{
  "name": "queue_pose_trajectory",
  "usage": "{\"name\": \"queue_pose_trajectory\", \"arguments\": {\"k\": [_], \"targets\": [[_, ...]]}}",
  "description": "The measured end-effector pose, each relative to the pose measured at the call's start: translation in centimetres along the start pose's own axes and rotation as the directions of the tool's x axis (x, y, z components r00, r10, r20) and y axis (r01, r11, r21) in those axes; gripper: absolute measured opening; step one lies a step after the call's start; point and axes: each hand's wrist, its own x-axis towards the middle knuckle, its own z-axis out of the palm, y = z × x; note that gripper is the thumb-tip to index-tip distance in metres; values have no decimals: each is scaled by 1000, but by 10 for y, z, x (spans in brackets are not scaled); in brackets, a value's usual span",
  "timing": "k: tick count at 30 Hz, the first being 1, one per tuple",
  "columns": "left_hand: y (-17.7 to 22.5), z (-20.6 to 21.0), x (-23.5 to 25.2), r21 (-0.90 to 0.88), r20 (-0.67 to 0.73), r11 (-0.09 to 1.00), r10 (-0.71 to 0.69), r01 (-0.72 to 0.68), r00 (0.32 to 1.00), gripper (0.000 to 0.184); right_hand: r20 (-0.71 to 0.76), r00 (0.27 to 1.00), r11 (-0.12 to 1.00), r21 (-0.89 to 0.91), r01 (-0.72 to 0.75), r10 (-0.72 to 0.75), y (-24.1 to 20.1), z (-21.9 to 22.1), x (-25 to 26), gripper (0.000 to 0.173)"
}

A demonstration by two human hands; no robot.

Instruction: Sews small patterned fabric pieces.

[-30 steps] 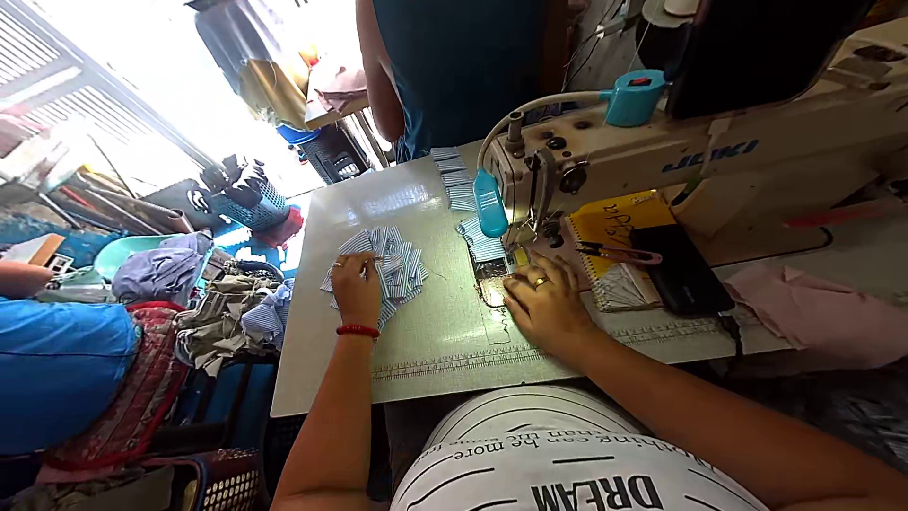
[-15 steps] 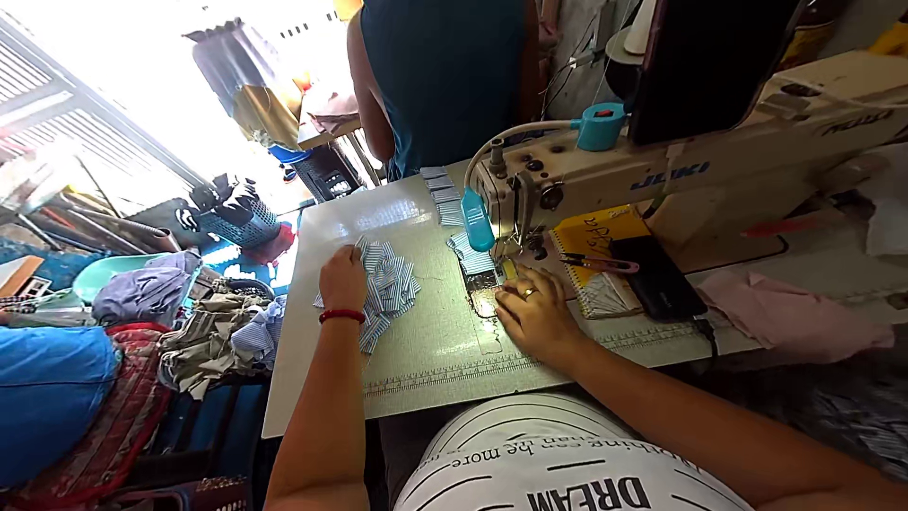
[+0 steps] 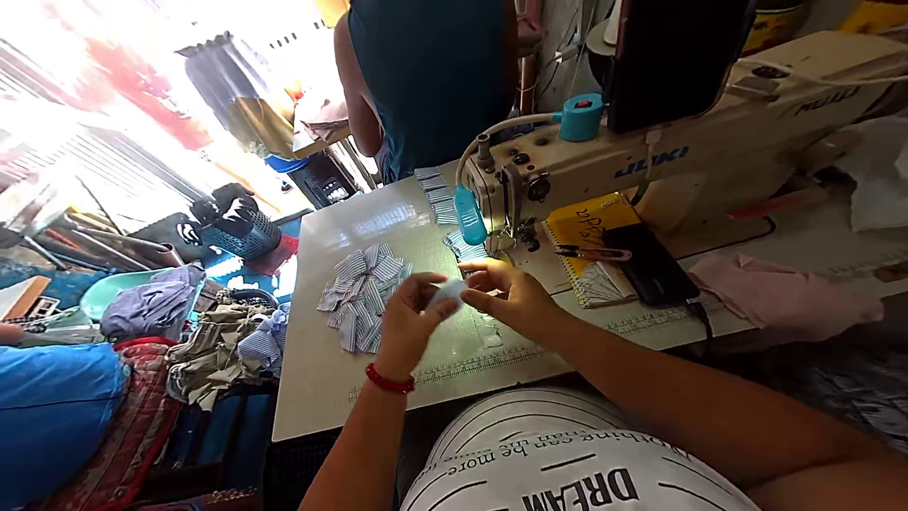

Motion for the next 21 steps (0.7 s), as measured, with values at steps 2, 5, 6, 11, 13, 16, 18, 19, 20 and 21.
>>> {"name": "queue_pose_trajectory", "arguments": {"k": [2,5,6,11,13,16,18,19,20,21], "targets": [[-2,11,-4,16,49,998,54,-54,997,32,-6,999,995,93,-48,49,-3,3,2,37],[-8,19,-6,36,-1,990,135,-135,991,29,-61,998,987,158,-23,33,1,7,-2,11],[-10,22,-8,43,-27,992,121,-119,992,30,-84,996,987,158,14,-1,6,8,-3,9],[1,31,-14,-166,51,965,-199,204,979,32,-156,974,974,129,184,-163,20,8,-2,11],[4,35,-16,-255,40,939,-228,231,973,22,-170,967,969,127,213,-190,22,8,-3,10],[2,38,-16,-253,-46,954,-179,162,983,17,-178,967,966,151,209,-181,24,8,-5,12],[-2,37,-16,-229,-84,968,-121,99,989,18,-147,983,979,155,135,-113,21,8,-7,15],[-4,36,-16,-208,-89,976,-91,71,992,21,-121,991,984,157,83,-64,17,8,-7,20],[-5,34,-16,-178,-85,983,-66,50,994,23,-96,995,985,166,38,-22,13,8,-7,25],[-7,33,-16,-139,-79,990,-44,33,996,25,-79,997,983,181,11,4,10,9,-7,29]]}}
